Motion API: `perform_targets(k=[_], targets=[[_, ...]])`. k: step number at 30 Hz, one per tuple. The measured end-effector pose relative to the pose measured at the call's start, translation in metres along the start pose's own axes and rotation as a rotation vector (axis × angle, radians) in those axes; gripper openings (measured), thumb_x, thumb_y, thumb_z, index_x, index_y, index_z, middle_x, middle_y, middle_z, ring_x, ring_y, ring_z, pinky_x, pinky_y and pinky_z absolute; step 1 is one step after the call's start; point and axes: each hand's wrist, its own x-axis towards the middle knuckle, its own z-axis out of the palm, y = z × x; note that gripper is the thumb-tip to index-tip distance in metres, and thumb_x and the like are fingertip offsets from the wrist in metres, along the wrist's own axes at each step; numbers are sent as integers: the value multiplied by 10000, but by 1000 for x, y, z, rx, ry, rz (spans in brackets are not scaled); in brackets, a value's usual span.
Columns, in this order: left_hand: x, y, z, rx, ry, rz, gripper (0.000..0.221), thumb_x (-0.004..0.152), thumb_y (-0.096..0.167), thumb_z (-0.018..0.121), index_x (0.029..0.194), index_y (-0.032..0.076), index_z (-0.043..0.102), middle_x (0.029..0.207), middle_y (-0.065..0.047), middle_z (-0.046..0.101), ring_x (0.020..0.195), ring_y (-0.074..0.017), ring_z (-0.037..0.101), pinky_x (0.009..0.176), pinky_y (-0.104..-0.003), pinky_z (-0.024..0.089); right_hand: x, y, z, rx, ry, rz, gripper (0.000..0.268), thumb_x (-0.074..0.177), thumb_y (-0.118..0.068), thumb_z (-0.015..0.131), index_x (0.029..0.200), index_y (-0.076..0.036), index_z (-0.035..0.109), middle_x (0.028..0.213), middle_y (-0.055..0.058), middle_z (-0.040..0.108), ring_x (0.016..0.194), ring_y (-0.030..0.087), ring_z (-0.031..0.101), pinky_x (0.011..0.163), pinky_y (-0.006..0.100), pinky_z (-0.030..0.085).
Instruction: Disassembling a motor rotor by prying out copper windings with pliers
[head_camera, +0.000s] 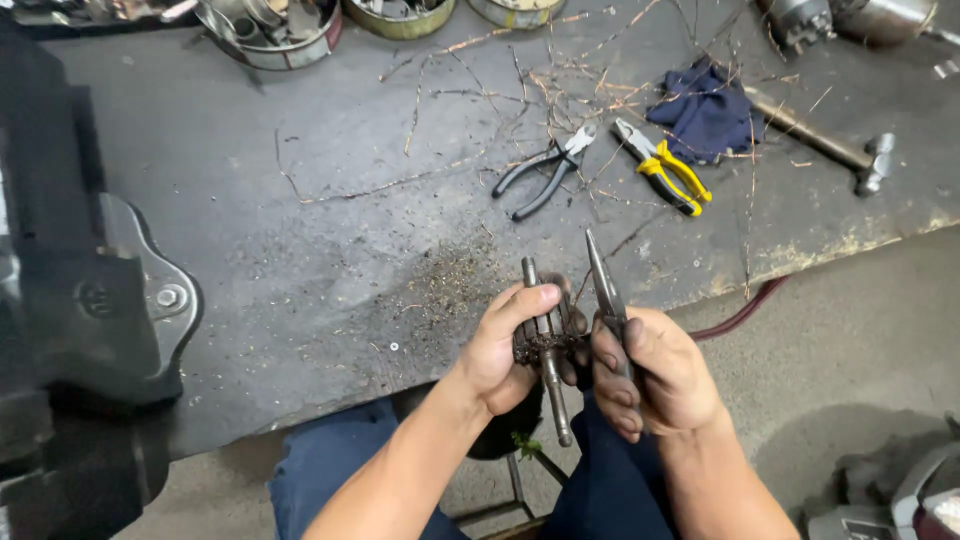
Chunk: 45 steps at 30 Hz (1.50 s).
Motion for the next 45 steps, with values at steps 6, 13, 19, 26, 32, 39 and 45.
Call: perform_targets(k=[6,13,19,26,32,39,45], targets=[[-9,8,19,78,60,-5,357,878,240,753,1086,9,576,837,-271,686,613,-393,718,398,-454,611,-3,-6,-8,142,65,60,451,1087,-339,505,798,4,455,438,75,397,226,194,464,172,345,436],[-32,-16,43,466,-92,-182,419,824,160,807,1098,68,503,795,-128,617,549,-248,664,456,-368,586,4,-61,-28,321,-75,130,409,1032,-430,560,813,-116,417,513,0,388,289,124,363,207,272,300],[-20,28,31,1213,-92,190,620,625,425,906,1101,177,595,912,74,600,834,-75,548,778,-255,459,-13,-71,-2,342,-103,24,421,1034,-364,609,788,-71,433,489,32,403,292,149,431,211,271,363],[-26,21,48,1424,146,401,452,707,290,857,1074,184,615,853,25,626,742,-133,562,700,-291,462,-40,-74,38,179,-53,-29,538,935,-354,789,685,-34,436,412,74,397,239,177,370,190,286,329],[-14,31,43,1464,408,443,514,720,336,843,1102,177,538,895,-20,667,800,-208,617,743,-344,486,-75,-57,46,21,-37,42,593,932,-453,764,711,-40,401,428,83,359,246,197,353,182,337,330],[-18,32,21,621,-29,71,988,533,44,880,1406,159,432,1188,-161,620,972,-255,647,870,-373,545,-88,-78,47,84,-68,-153,431,1014,-357,648,748,-98,430,444,14,380,251,152,363,178,280,315],[-5,13,44,209,255,146,483,832,310,800,1141,52,533,850,-110,576,641,-235,629,487,-372,617,-110,-58,50,-116,-4,3,534,933,-428,723,682,-48,445,397,106,358,257,261,374,225,342,259]])
